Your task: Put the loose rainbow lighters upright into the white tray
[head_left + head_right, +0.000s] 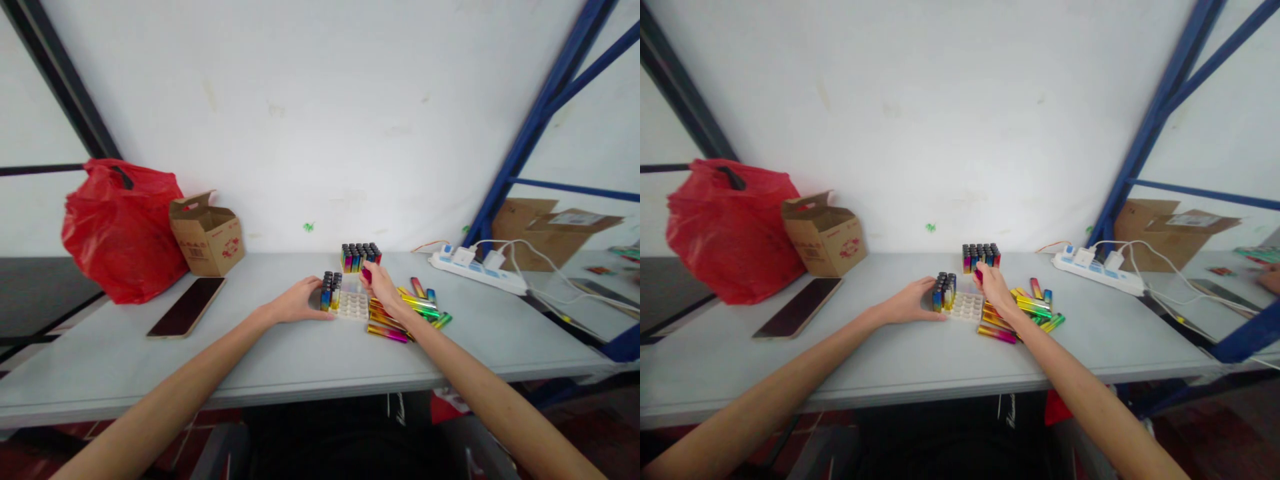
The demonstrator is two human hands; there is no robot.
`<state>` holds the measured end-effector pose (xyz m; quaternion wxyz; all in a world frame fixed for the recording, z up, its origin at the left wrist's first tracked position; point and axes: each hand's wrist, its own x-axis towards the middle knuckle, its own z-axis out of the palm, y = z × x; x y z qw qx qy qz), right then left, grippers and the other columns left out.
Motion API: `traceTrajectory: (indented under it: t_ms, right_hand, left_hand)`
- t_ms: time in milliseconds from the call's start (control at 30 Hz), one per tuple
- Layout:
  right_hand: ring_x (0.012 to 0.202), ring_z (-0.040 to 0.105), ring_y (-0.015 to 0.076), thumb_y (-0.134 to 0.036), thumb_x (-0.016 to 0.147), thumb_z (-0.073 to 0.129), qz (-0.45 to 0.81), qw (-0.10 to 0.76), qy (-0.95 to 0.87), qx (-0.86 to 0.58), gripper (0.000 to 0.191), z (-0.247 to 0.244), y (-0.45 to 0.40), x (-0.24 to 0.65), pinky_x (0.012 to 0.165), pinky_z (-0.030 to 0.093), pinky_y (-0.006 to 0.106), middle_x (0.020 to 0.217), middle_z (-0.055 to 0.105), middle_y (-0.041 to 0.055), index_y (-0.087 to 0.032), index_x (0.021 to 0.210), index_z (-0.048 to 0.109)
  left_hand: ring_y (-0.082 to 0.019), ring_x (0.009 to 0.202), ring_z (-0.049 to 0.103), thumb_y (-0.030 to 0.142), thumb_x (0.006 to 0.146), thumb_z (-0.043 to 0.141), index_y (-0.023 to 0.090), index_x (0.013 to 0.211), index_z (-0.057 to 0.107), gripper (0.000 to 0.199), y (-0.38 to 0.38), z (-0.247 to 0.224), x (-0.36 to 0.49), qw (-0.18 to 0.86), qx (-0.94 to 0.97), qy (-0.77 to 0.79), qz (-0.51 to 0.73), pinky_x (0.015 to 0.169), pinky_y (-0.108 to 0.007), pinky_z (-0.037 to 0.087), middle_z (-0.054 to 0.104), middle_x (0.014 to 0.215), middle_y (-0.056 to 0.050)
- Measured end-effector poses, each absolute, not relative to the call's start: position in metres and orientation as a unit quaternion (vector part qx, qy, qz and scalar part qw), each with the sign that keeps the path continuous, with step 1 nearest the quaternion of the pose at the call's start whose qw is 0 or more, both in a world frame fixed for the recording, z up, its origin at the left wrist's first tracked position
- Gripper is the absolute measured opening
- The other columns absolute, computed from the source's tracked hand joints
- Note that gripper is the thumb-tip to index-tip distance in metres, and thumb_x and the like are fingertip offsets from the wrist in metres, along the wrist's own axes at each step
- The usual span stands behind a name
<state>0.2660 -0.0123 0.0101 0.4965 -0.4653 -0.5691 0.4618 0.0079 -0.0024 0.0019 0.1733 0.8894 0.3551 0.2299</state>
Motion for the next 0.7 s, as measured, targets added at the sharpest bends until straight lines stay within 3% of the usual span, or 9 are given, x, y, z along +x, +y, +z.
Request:
traceTrajectory:
  t_ms: [133, 267, 367, 467, 600, 700]
  right_hand:
    - [0.045, 0.021, 0.0096, -0.068, 0.095, 0.048, 0.466, 0.491, -0.561, -0.477, 0.058, 0.01, -0.014, 0.267, 0.047, 0.013, 0.028, 0.051, 0.027, -0.0059, -0.025, 0.057, 0.038]
    - [0.047, 0.023, 0.0096, -0.083, 0.091, 0.05, 0.473, 0.484, -0.585, -0.447, 0.065, 0.013, -0.014, 0.268, 0.048, 0.016, 0.027, 0.056, 0.028, -0.0075, -0.022, 0.068, 0.054]
    - [0.051, 0.034, 0.0116, -0.088, 0.09, 0.049, 0.454, 0.489, -0.622, -0.409, 0.069, 0.014, -0.015, 0.269, 0.049, 0.026, 0.027, 0.063, 0.039, -0.0055, -0.02, 0.084, 0.064]
    - [0.06, 0.047, 0.0148, -0.082, 0.095, 0.05, 0.397, 0.479, -0.678, -0.392, 0.063, 0.017, -0.021, 0.27, 0.055, 0.039, 0.028, 0.072, 0.052, -0.0027, -0.021, 0.099, 0.067]
    - [0.078, 0.057, 0.0194, -0.071, 0.097, 0.06, 0.244, 0.461, -0.765, -0.378, 0.051, 0.026, -0.032, 0.271, 0.073, 0.046, 0.032, 0.083, 0.062, 0.0029, -0.022, 0.086, 0.067]
    - [0.075, 0.055, 0.0201, -0.068, 0.097, 0.063, 0.217, 0.44, -0.785, -0.378, 0.049, 0.03, -0.038, 0.269, 0.071, 0.044, 0.031, 0.077, 0.064, 0.0032, -0.022, 0.078, 0.066]
  left_hand:
    - [-0.038, 0.12, 0.069, 0.071, 0.071, 0.088, 0.02, 0.125, 0.069, 0.076, -0.002, 0.003, 0.008, 0.171, 0.89, 0.355, 0.231, 0.108, -0.048, 0.054, 0.071, 0.128, -0.013]
    - [-0.038, 0.121, 0.068, 0.071, 0.072, 0.088, 0.021, 0.127, 0.068, 0.077, -0.002, 0.002, 0.008, 0.171, 0.891, 0.353, 0.229, 0.108, -0.048, 0.055, 0.071, 0.129, -0.012]
    - [-0.037, 0.119, 0.069, 0.072, 0.071, 0.088, 0.022, 0.126, 0.068, 0.077, -0.001, 0.001, 0.008, 0.172, 0.889, 0.356, 0.231, 0.107, -0.048, 0.055, 0.071, 0.129, -0.012]
    - [-0.037, 0.119, 0.069, 0.073, 0.07, 0.087, 0.022, 0.127, 0.068, 0.079, -0.001, 0.0, 0.008, 0.171, 0.888, 0.357, 0.233, 0.107, -0.048, 0.055, 0.071, 0.129, -0.012]
    - [-0.038, 0.119, 0.069, 0.073, 0.071, 0.087, 0.022, 0.123, 0.068, 0.075, -0.004, 0.0, 0.01, 0.166, 0.886, 0.362, 0.237, 0.107, -0.048, 0.055, 0.071, 0.127, -0.013]
    - [-0.037, 0.113, 0.069, 0.074, 0.072, 0.085, 0.021, 0.117, 0.069, 0.071, -0.006, 0.0, 0.012, 0.157, 0.881, 0.377, 0.238, 0.102, -0.048, 0.057, 0.071, 0.121, -0.013]
